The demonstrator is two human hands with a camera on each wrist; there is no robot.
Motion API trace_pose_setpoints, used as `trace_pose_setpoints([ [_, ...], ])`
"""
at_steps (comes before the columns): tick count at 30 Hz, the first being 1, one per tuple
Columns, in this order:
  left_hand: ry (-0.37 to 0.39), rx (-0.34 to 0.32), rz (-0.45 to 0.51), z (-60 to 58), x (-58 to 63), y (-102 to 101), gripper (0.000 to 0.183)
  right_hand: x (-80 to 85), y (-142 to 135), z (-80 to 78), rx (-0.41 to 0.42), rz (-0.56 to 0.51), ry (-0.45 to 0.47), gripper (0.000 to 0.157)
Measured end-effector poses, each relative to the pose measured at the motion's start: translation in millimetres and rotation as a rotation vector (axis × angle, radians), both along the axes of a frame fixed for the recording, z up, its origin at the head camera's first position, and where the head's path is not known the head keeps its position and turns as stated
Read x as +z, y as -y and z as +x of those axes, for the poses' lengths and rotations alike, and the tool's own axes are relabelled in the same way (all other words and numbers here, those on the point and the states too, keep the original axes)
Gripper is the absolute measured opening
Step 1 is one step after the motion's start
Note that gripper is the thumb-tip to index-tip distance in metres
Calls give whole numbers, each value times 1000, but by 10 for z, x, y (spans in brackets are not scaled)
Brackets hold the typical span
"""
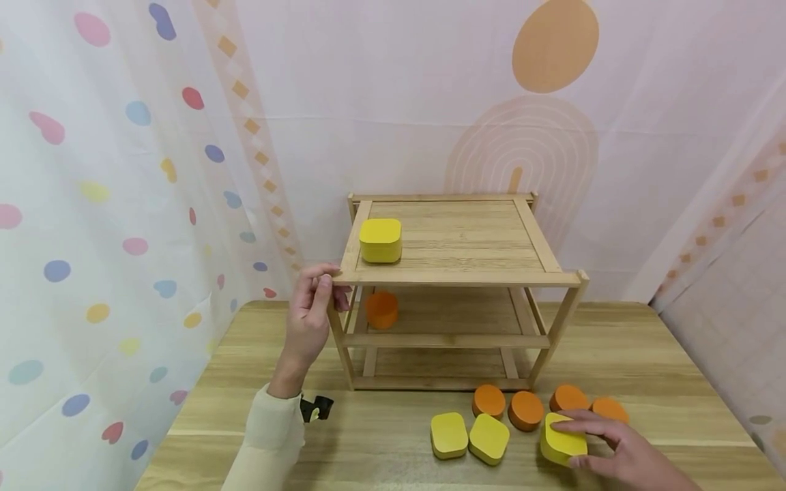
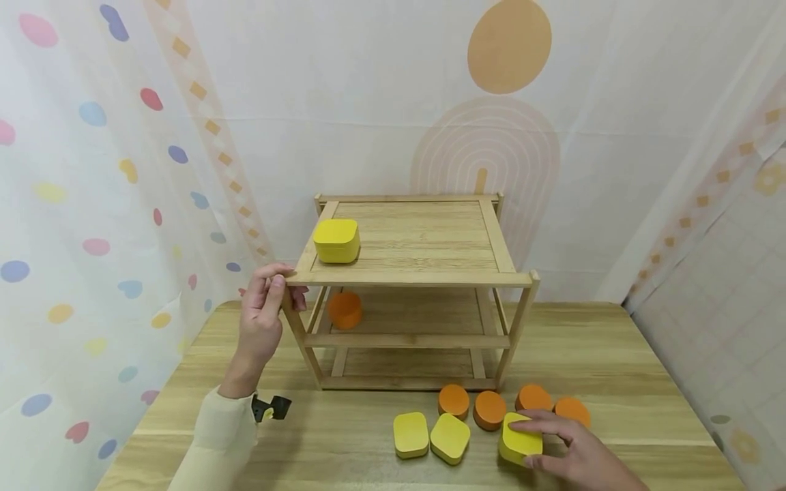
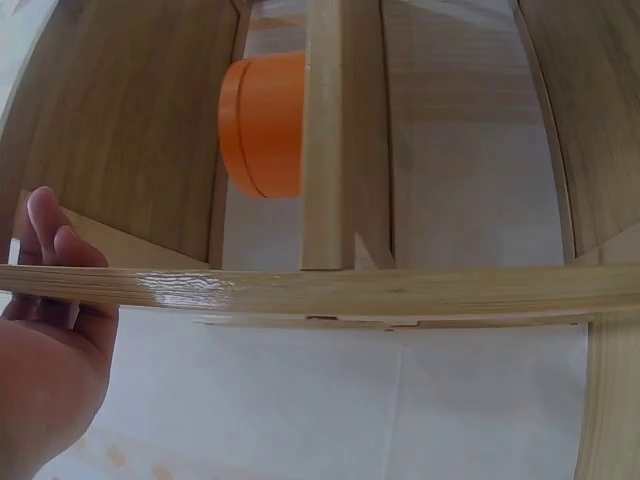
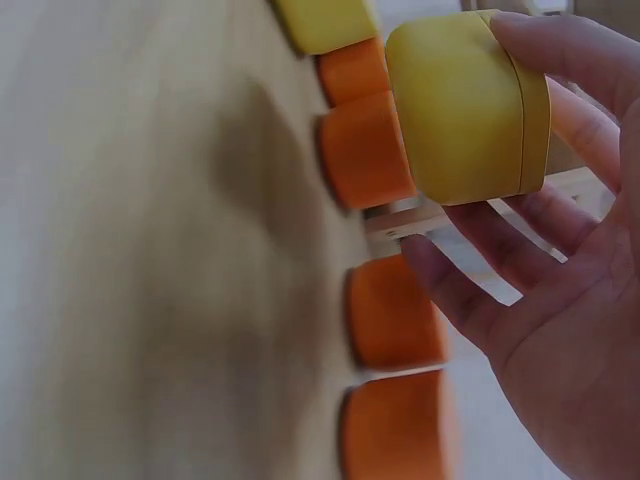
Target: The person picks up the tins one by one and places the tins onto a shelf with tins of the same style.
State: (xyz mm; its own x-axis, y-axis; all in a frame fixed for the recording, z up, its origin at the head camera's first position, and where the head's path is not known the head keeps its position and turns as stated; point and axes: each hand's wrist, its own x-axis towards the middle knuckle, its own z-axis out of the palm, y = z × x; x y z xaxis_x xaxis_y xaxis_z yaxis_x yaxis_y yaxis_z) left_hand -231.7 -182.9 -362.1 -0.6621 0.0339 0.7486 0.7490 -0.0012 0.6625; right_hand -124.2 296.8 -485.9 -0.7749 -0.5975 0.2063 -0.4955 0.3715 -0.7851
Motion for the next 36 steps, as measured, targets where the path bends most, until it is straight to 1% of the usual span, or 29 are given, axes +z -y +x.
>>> trace_pose_setpoints([
  [2, 15, 16, 8, 13, 18, 0, 25, 62, 13, -1, -12, 7, -11, 47],
  [4, 33, 31, 22, 22, 41, -6, 25, 128, 33, -9, -4, -10, -9, 47],
  [8, 68, 66, 43, 19, 96, -32, 28, 277, 91, -35, -13, -27, -76, 49],
  [12, 103, 44, 88, 3, 127, -70, 31, 438, 146, -61, -20, -39, -114, 49],
  [15, 127, 27, 125, -19, 119, -93, 32, 554, 180, -73, -22, -33, -130, 49],
  [16, 133, 27, 135, -28, 110, -98, 32, 590, 193, -78, -23, -26, -148, 50],
  [18, 131, 25, 147, -47, 93, -104, 31, 657, 223, -92, -17, -26, -180, 51],
  [21, 93, 41, 134, -74, 74, -117, 28, 753, 273, -121, 29, -59, -186, 52],
  [25, 46, 91, 103, -81, 68, -141, 26, 888, 362, -168, 72, -59, -220, 54],
  [28, 42, 113, 101, -75, 64, -158, 25, 1002, 428, -214, 117, -60, -248, 55],
  [32, 56, 119, 101, -60, 60, -166, 23, 1148, 507, -273, 170, -90, -266, 56],
  [36, 63, 130, 106, -56, 71, -171, 22, 1284, 598, -324, 156, -119, -313, 58],
])
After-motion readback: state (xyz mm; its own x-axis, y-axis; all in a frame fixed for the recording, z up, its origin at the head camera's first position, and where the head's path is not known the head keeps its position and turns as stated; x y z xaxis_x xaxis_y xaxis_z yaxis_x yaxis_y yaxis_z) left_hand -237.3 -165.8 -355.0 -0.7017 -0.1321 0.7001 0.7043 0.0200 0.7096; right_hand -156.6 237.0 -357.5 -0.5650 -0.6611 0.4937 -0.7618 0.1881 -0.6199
